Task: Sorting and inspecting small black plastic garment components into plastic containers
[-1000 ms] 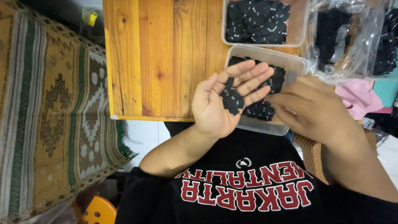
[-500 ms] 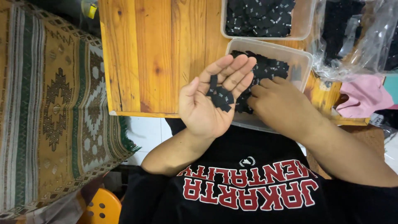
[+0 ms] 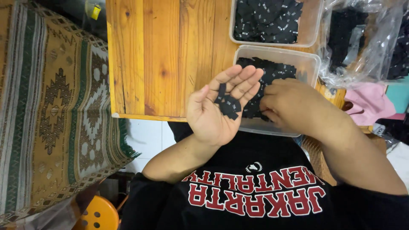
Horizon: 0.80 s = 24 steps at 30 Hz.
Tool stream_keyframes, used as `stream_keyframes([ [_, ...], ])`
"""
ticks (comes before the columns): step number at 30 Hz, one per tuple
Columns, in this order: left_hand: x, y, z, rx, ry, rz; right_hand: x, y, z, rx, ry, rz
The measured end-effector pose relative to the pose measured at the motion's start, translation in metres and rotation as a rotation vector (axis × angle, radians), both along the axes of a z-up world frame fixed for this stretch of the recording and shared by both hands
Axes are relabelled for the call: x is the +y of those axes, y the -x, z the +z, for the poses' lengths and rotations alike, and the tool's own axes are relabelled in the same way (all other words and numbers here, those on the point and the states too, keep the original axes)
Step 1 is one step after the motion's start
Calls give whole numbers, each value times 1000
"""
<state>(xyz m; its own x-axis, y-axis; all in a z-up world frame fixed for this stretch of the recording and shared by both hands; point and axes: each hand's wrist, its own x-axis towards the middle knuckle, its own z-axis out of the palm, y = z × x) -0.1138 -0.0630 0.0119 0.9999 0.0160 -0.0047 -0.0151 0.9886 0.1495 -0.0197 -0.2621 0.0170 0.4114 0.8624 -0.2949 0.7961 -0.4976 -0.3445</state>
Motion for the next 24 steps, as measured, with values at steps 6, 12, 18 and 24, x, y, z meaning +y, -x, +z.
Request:
stream_keyframes([
  [6,-1,1,3,10,11,5,-6,-5,25,104,-189,-102],
  [12,-2,1,7,15,-1,-1,-4,-8,54,298,-360,-110],
  [18,1,-2,8,116,-31,-7,-8,-3,66,304,-367,-224],
  [24,20,-36,26,-62,-128,-45,-11,16,64,-14,-698,-311],
])
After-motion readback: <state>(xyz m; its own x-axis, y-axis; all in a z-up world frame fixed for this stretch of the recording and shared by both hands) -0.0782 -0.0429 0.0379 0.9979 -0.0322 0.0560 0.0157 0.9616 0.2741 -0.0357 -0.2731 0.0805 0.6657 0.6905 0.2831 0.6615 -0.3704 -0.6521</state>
